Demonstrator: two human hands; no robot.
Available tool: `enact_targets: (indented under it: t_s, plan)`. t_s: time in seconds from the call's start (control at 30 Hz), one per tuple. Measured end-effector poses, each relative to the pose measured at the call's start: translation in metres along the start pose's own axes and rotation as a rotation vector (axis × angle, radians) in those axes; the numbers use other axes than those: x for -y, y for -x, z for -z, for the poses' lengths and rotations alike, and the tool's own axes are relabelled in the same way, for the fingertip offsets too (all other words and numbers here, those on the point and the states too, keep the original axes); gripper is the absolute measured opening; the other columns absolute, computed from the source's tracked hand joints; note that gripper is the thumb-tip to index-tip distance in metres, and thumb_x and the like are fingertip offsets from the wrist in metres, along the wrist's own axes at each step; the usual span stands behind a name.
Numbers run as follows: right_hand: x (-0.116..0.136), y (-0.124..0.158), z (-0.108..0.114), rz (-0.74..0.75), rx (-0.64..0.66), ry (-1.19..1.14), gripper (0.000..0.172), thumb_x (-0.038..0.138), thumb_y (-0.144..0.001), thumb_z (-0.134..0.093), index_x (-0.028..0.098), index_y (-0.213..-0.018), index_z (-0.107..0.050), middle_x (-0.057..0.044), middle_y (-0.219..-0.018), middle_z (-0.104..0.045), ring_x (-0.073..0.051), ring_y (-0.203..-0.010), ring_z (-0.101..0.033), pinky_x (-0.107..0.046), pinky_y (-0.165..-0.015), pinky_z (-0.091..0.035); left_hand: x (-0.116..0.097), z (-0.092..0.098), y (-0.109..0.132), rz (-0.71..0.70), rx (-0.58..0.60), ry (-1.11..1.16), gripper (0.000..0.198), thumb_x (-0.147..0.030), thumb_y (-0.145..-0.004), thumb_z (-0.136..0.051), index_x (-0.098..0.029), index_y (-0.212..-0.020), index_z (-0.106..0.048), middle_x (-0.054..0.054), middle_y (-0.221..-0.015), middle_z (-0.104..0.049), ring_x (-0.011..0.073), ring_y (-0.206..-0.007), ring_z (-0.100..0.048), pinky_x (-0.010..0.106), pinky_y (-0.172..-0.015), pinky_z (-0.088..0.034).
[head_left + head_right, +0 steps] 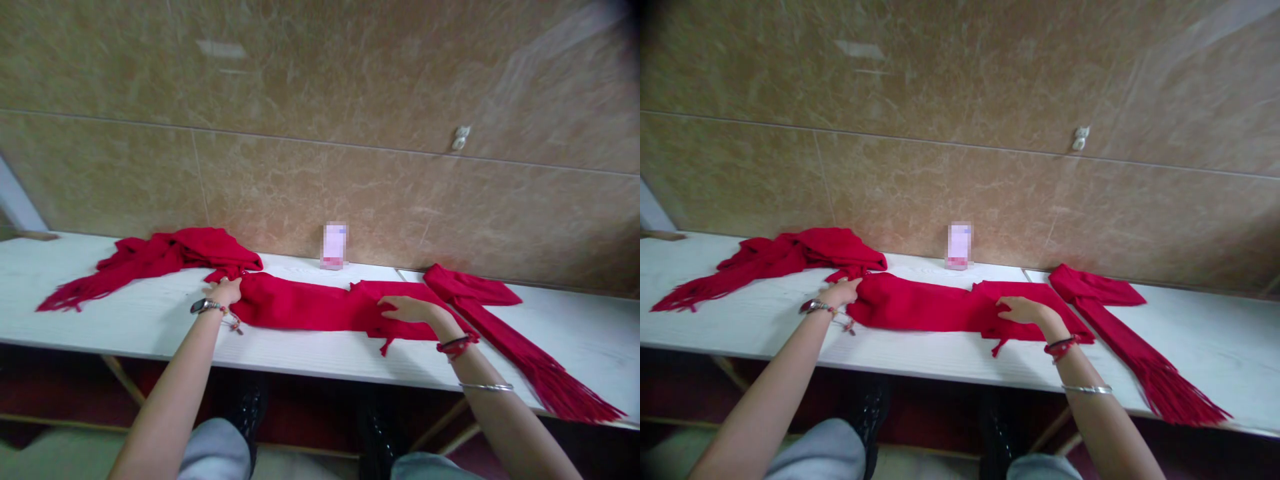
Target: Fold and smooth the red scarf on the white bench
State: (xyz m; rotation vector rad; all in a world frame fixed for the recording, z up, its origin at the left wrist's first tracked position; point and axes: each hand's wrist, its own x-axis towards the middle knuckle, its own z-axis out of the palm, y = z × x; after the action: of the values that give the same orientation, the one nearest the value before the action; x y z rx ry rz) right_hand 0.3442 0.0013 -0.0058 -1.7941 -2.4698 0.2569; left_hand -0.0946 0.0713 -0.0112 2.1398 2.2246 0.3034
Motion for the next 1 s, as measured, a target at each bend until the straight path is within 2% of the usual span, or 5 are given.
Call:
enact_targets:
  t_s: [0.1, 0.23, 0.4, 0.77, 1.0]
  plan:
    - [0.007, -0.002, 0.001, 0.015, 0.005, 0.113, 0.032, 0.022, -0.08, -0.05, 0.014, -0.109, -0.061, -0.013, -0.11, -0.062, -0.022, -0.097, -0.059, -0.032, -0.083, -0.046, -0.008, 0.009, 0.001, 0.083, -0.018, -0.033, 0.052, -0.027, -0.075, -0.05, -0.025, -0.126, -0.043, 0.017, -0.134, -0.034, 0.0426, -0.121, -0.03, 0.058, -0.088, -0.028]
    - [0.024, -0.01, 0.004, 0.091, -0.077, 0.201, 0.029, 0.021, -0.083, -0.045, 0.011, -0.106, -0.061, -0.014, -0.106, -0.063, -0.025, -0.095, -0.059, -0.039, -0.083, -0.046, -0.052, 0.022, 0.014, -0.28, 0.006, 0.003, 0.057, -0.045, -0.079, -0.044, -0.027, -0.132, -0.034, 0.011, -0.141, -0.026, 0.0328, -0.128, -0.021, 0.048, -0.098, -0.024]
    - [0.04, -0.032, -0.003, 0.207, -0.286, 0.207, 0.036, 0.019, -0.087, -0.037, 0.008, -0.119, -0.05, -0.015, -0.118, -0.055, -0.02, -0.112, -0.048, -0.035, -0.094, -0.039, -0.092, -0.01, 0.017, -0.445, 0.063, 0.064, 0.049, -0.042, -0.08, -0.048, -0.024, -0.126, -0.043, 0.011, -0.135, -0.038, 0.0292, -0.125, -0.029, 0.049, -0.099, -0.022]
    - [-0.004, -0.063, -0.031, 0.005, -0.23, 0.147, 0.037, 0.017, -0.087, -0.039, 0.008, -0.122, -0.047, -0.017, -0.117, -0.054, -0.02, -0.107, -0.052, -0.033, -0.09, -0.04, -0.083, 0.015, -0.006, -0.498, -0.101, 0.401, 0.022, -0.028, -0.076, -0.046, -0.015, -0.079, -0.064, 0.006, -0.081, -0.065, 0.019, -0.079, -0.057, 0.027, -0.075, -0.042]
    - [-0.013, -0.057, -0.036, -0.043, -0.116, 0.001, 0.049, 0.034, -0.089, -0.037, 0.015, -0.134, -0.031, -0.012, -0.137, -0.036, -0.019, -0.124, -0.035, -0.033, -0.1, -0.031, -0.077, 0.03, 0.002, -0.418, 0.098, 0.816, 0.034, -0.044, -0.076, -0.043, -0.016, -0.085, -0.059, 0.002, -0.085, -0.065, 0.0172, -0.081, -0.057, 0.024, -0.071, -0.043]
